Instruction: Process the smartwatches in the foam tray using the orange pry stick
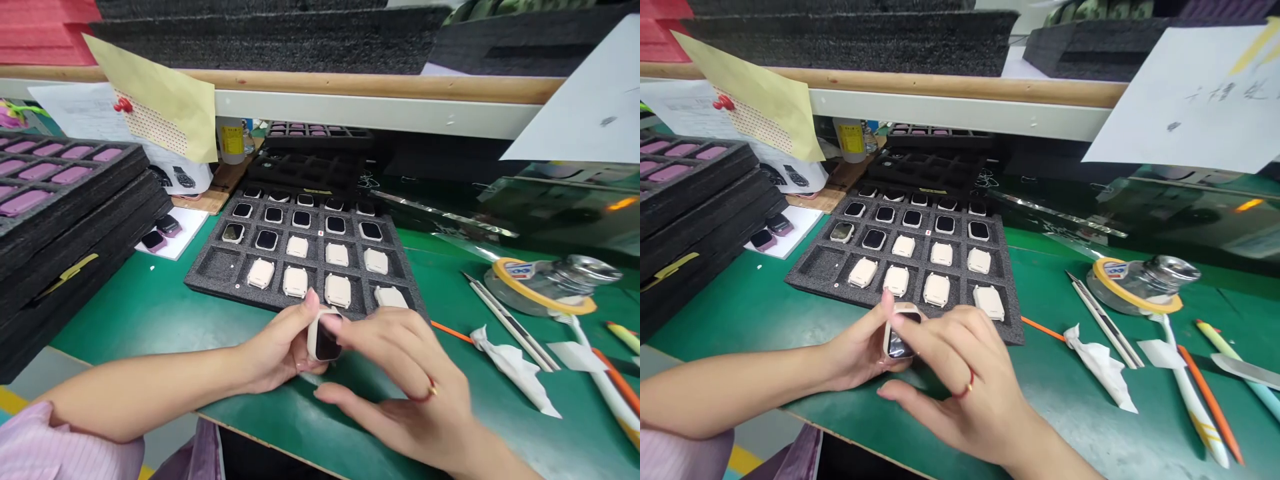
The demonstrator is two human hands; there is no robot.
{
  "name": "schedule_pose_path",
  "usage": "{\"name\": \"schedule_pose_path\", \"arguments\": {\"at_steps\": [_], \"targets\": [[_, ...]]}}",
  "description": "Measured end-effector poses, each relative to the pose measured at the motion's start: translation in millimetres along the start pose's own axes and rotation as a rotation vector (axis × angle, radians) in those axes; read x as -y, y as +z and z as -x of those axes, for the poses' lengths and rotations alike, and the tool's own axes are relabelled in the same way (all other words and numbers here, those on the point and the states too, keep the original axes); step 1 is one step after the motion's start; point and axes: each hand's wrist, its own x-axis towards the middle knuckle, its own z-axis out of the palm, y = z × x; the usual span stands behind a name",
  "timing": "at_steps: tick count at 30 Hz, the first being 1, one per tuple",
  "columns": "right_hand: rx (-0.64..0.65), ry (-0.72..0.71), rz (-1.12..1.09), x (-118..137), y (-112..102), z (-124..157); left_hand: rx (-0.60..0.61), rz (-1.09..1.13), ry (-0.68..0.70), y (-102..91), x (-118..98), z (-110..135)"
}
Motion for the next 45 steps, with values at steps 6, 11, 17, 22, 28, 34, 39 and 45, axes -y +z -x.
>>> {"name": "schedule_pose_path", "arguments": {"at_steps": [6, 11, 17, 22, 28, 34, 39, 45], "targets": [[0.029, 0.227, -0.198, -0.4, 6.9, -3.3, -0.053, -0.02, 0.009, 1.0, 2.8, -0.6], [0.011, 0.21, -0.208, -4.2, 4.7, -4.8, -0.042, -0.002, -0.055, 1.4, -3.9, 1.5], [0.041, 0.191, -0.235, -6.7, 5.8, -2.7, -0.046, 0.018, -0.033, 1.3, -4.9, 1.1], [0.046, 0.155, -0.218, -8.0, 8.9, -3.5, -0.066, 0.087, -0.053, 0.3, -3.1, -0.4], [0.04, 0.145, -0.188, -11.3, 5.9, -4.4, -0.072, 0.104, -0.013, 1.5, -2.2, 0.8], [-0.05, 0.406, -0.112, -31.4, 10.3, -39.2, -0.009, -0.28, -0.034, 0.8, 11.1, 1.1], [0.182, 0.295, -0.069, -14.9, 75.8, -94.9, 0.132, -0.858, -0.129, -2.0, 23.5, 7.0], [0.369, 0.278, 0.076, -7.0, 136.6, -125.0, 0.177, -0.988, -0.17, -14.9, 32.5, 3.8]]}}
